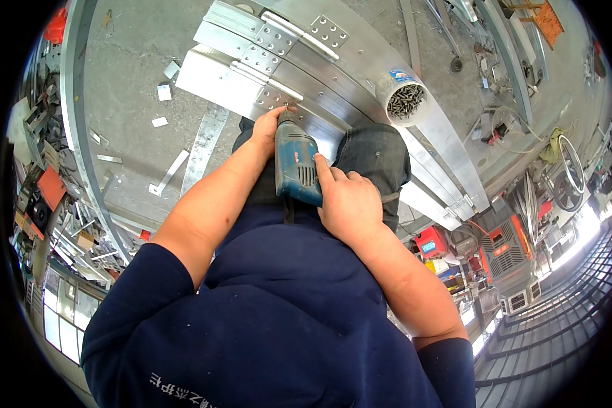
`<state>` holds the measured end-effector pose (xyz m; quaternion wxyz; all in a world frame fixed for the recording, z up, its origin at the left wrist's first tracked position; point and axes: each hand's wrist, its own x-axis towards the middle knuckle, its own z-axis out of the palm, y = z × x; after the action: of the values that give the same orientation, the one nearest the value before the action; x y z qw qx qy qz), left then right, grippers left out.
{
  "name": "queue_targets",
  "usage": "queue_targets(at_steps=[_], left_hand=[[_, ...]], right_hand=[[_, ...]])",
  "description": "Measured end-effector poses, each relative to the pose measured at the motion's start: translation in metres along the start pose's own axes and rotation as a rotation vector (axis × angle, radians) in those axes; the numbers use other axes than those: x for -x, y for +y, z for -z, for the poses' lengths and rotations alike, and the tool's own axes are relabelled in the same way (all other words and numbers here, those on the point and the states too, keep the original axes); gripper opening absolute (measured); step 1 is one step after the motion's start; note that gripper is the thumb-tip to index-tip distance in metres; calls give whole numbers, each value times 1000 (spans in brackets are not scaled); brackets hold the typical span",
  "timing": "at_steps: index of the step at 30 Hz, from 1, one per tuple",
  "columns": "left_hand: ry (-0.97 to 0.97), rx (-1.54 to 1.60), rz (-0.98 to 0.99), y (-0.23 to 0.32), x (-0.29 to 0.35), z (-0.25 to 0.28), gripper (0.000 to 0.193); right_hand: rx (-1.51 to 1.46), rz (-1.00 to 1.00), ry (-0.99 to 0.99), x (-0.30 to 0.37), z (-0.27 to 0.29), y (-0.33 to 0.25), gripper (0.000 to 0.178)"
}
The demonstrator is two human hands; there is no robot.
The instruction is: The person uses a corded drill to drive screws into pre-drilled holes on a metal frame assembly. They repeatedly pick up screws from a nearby container and fasten them into the frame while seated on the floor in a workshop.
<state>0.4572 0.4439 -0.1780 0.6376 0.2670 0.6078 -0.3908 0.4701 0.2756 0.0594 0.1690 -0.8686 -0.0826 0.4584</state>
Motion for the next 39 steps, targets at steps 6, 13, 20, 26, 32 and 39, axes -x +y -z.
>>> queue_targets(at_steps=[6,13,20,26,32,39], left_hand=[[-142,-193,229,26,86,-12,54],[-229,-155,388,14,137,-13,47],[-308,-35,311,4,132,-7,43],[-312,-21,290,8,138,-13,43],[-329,27,296,6,139,-14,43],[-328,33,300,5,138,-17,43]], right_hand=[[115,-34,-93,-10,0,-5,76],[203,-5,-128,-17,5,-22,60],[211,-4,-179,-22,8,-25,63],[208,5,-165,-26,11,-26,61],[225,23,-148,-27,14,-25,60],[241,22,-129,-25,13,-21,61]])
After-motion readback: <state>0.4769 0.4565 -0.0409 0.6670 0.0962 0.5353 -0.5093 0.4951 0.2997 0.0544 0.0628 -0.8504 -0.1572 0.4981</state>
